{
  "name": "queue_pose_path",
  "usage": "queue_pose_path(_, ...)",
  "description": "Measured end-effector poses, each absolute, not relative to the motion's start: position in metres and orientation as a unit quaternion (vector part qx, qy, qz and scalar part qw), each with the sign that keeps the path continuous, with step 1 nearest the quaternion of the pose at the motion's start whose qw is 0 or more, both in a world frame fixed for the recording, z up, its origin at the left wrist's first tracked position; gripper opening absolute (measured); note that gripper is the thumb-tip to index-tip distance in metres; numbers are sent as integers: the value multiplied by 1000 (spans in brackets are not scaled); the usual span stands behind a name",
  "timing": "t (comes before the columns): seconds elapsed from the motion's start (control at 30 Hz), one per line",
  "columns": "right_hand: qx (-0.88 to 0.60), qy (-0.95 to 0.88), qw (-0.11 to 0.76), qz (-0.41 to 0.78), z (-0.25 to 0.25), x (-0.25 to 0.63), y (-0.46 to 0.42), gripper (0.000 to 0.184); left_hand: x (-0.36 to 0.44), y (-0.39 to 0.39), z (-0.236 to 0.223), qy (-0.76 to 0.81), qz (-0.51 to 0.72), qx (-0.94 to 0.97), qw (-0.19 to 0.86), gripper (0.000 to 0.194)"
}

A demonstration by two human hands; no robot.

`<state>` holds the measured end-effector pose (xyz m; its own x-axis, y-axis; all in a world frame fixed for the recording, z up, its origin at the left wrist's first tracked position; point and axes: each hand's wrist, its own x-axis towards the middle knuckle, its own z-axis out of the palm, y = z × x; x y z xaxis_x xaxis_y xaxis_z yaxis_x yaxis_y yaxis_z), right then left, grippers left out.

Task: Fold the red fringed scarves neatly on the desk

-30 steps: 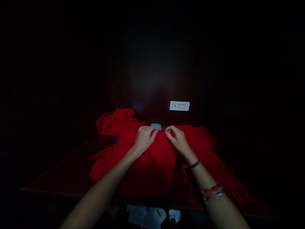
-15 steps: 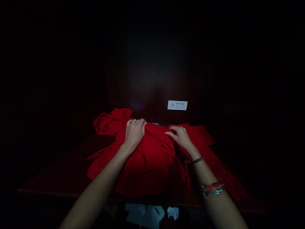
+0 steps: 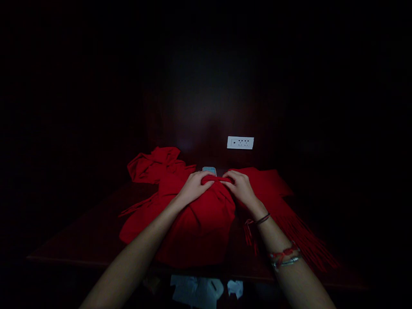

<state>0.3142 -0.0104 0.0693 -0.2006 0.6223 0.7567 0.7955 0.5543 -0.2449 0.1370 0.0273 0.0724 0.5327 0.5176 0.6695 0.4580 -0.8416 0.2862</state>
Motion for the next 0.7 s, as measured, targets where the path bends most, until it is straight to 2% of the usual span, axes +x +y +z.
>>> queue_pose_path(0.07, -488, -755, 428, -92, 72, 319, -9, 4, 127, 33, 76, 323, 403, 856, -12, 18)
queue_pose_path(0.2, -490, -750, 439, -71, 73, 320, -9, 4, 116, 39, 79, 420, 404, 801, -134, 24)
queue_pose_path(0.27, -462, -761, 451, -63, 72, 316, -10, 2, 119, 36, 78, 400, 397, 816, -131, 33)
queue_pose_path(0.4, -431, -778, 451, -73, 69, 307, -12, 4, 136, 24, 72, 287, 377, 878, -63, 46)
queue_pose_path(0.57, -428, -767, 468, -99, 70, 308, -13, 3, 139, 27, 72, 294, 369, 880, -50, 19)
queue_pose_path(0.7, -459, -771, 434, -84, 70, 311, -11, 6, 126, 36, 77, 400, 405, 815, -102, 23)
